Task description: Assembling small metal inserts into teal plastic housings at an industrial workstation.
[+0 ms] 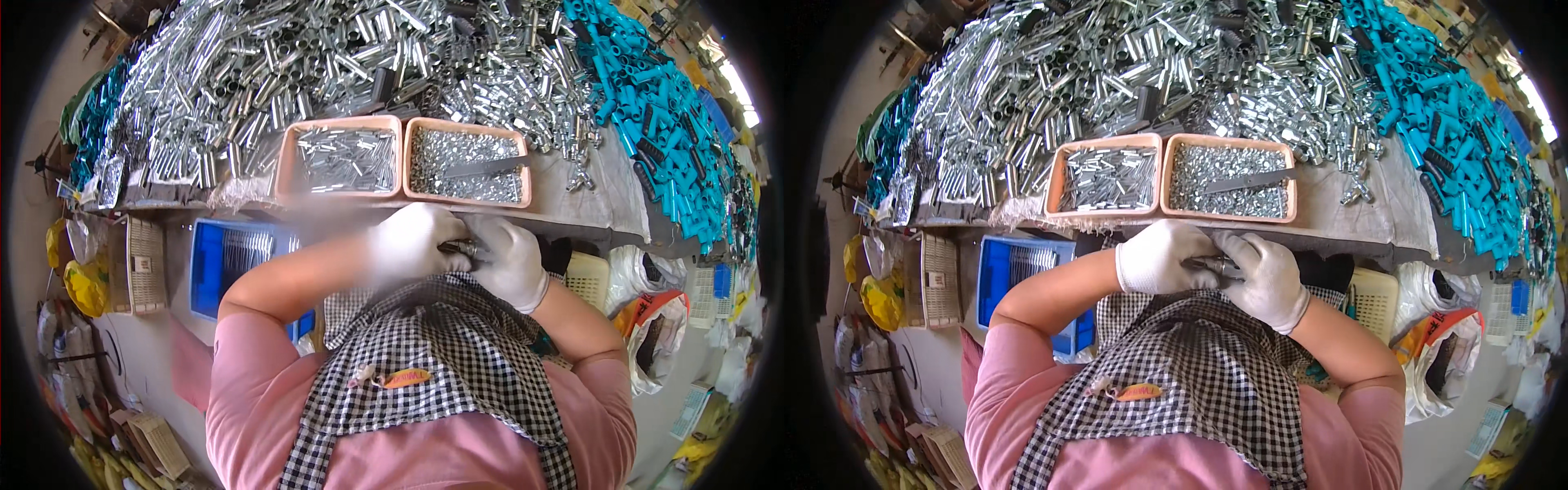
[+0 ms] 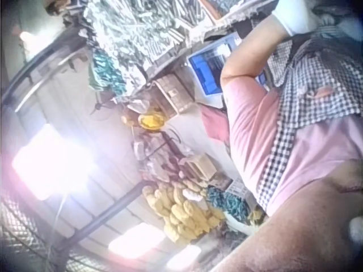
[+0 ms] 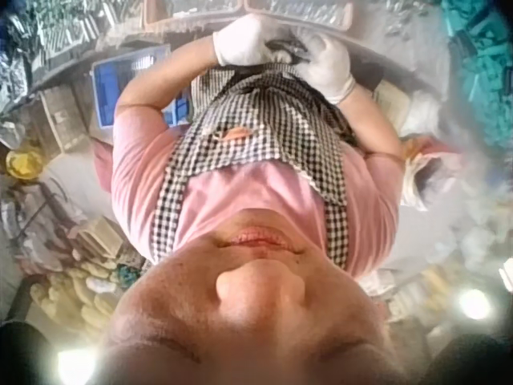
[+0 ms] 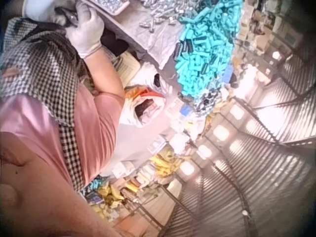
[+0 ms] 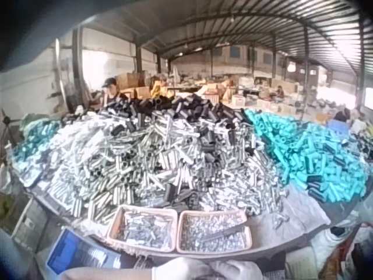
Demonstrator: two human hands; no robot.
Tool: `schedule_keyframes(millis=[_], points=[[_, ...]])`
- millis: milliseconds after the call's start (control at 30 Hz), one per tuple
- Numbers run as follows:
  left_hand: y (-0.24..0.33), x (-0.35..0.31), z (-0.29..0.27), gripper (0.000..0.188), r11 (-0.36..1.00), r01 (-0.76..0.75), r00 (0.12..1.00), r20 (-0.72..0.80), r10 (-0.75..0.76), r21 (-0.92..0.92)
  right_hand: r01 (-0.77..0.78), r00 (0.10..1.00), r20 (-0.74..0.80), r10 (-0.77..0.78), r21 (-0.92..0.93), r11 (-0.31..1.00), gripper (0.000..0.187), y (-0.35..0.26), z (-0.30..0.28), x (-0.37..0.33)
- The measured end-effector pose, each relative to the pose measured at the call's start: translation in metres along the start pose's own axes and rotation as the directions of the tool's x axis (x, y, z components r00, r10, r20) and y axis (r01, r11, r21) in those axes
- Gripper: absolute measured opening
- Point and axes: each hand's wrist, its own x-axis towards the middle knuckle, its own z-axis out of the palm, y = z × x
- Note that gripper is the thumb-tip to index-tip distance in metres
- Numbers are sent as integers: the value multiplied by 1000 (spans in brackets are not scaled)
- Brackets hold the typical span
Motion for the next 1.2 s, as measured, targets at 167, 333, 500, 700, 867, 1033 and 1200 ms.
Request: schedule_keyframes(millis=[167, 333, 500, 700, 867, 1033, 1200], points=[[-1, -32, -1, 36, 982, 188, 981, 60, -186, -34, 85, 982, 174, -73, -61, 994, 52, -3, 10, 3], [-19, -78, 15, 63, 925, 230, 971, 8, -239, -301, 211, 941, 255, -223, 75, 975, 35, -2, 33, -5], [-48, -164, 12, 52, 798, 351, 593, -543, -594, -489, -386, 876, 419, 241, 307, 870, 32, -5, 53, -21], [-192, -356, 9, 45, -29, 877, -352, -599, -719, -480, -620, 778, 443, 445, 424, 661, 30, 7, 73, -22], [-245, -367, 23, 45, -32, 893, -285, -507, -813, -450, -463, 854, 417, 310, 338, 819, 26, -6, 86, -11], [-283, -375, 36, 22, -94, 994, -53, -547, -836, 48, -406, 876, 403, 266, 319, 856, 28, -12, 87, -8], [-238, -289, -10, 35, -30, 981, 32, -309, -951, 193, -445, 877, 349, 331, 326, 834, 39, 3, 84, -19]])
